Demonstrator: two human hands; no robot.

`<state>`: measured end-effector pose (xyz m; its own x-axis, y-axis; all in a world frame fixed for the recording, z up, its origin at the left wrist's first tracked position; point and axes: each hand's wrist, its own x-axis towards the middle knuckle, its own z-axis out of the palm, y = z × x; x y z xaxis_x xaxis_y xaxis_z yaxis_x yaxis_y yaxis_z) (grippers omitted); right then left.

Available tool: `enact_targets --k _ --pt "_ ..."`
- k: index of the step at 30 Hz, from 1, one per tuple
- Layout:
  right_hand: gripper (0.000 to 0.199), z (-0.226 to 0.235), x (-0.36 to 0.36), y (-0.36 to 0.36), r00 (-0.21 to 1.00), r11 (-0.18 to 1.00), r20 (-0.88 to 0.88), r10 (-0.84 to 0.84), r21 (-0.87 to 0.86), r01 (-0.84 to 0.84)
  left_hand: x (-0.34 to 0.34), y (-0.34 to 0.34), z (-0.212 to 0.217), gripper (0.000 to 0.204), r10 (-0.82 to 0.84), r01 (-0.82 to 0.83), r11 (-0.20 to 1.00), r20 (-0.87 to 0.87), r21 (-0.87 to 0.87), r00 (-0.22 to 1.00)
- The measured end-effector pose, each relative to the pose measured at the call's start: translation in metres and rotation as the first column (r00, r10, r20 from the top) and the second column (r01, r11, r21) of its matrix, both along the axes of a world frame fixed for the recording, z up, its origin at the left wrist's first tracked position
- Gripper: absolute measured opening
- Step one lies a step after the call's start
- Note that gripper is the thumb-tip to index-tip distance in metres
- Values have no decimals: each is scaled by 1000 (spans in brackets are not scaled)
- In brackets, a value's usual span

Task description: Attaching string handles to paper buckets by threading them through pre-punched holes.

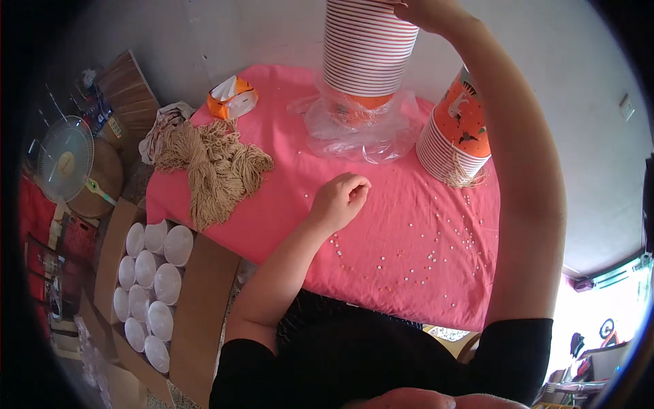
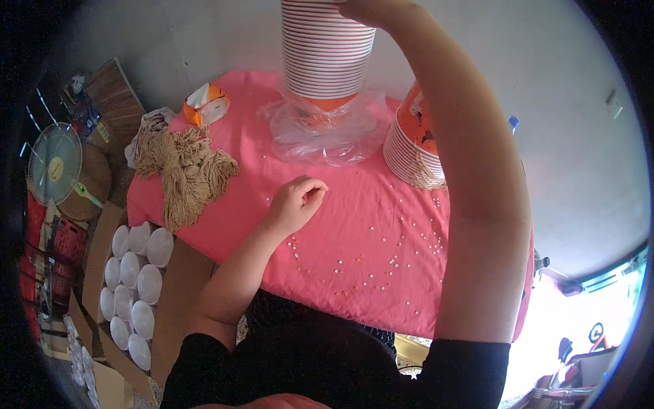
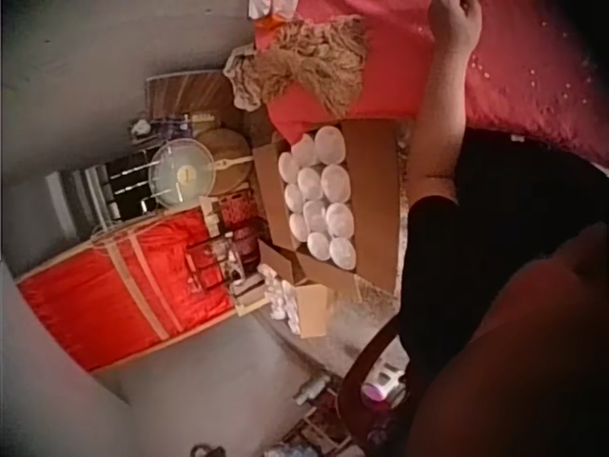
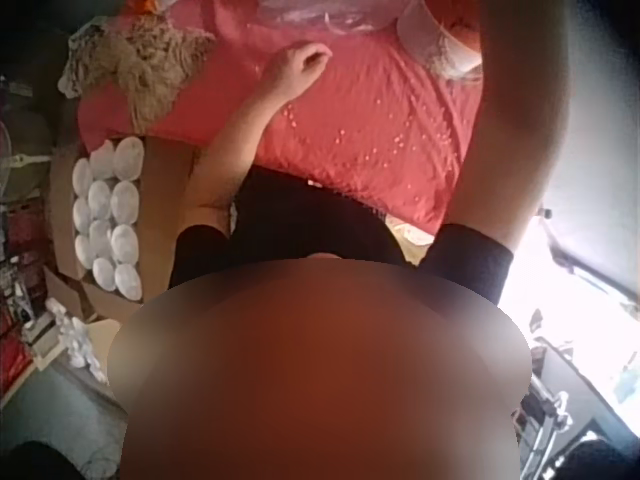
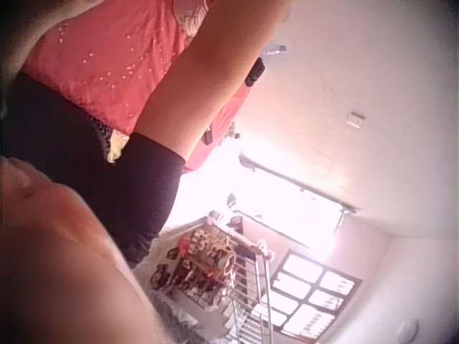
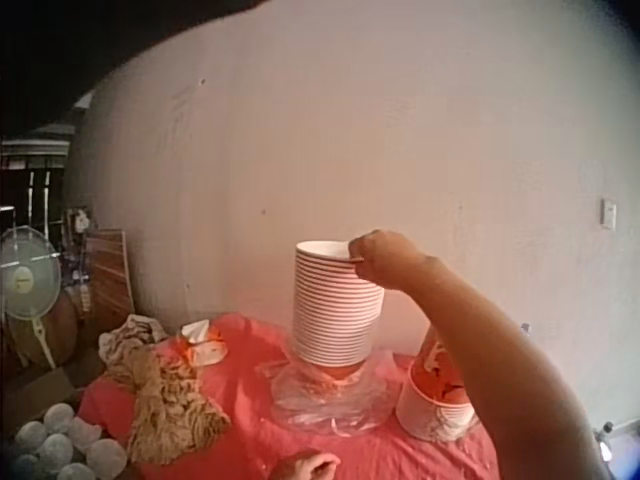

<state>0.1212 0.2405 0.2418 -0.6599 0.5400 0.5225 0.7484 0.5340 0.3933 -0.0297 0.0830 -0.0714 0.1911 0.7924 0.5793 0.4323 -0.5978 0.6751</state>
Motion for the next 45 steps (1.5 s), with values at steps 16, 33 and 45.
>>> enact_targets --k 16,33,45 --pt "16 1 -4 15 929 991 -364 70 134 -22 -3 0 -5 7 -7 7 1000 6 -2 1000" --pt "12 -49 56 -172 690 860 -555 465 99 -500 -30 6 15 74 -5 126 986 729 -112 684" --pt "14 -146 66 -153 652 730 -737 175 -348 -589 -34 14 -12 103 -103 553 797 848 -243 521"
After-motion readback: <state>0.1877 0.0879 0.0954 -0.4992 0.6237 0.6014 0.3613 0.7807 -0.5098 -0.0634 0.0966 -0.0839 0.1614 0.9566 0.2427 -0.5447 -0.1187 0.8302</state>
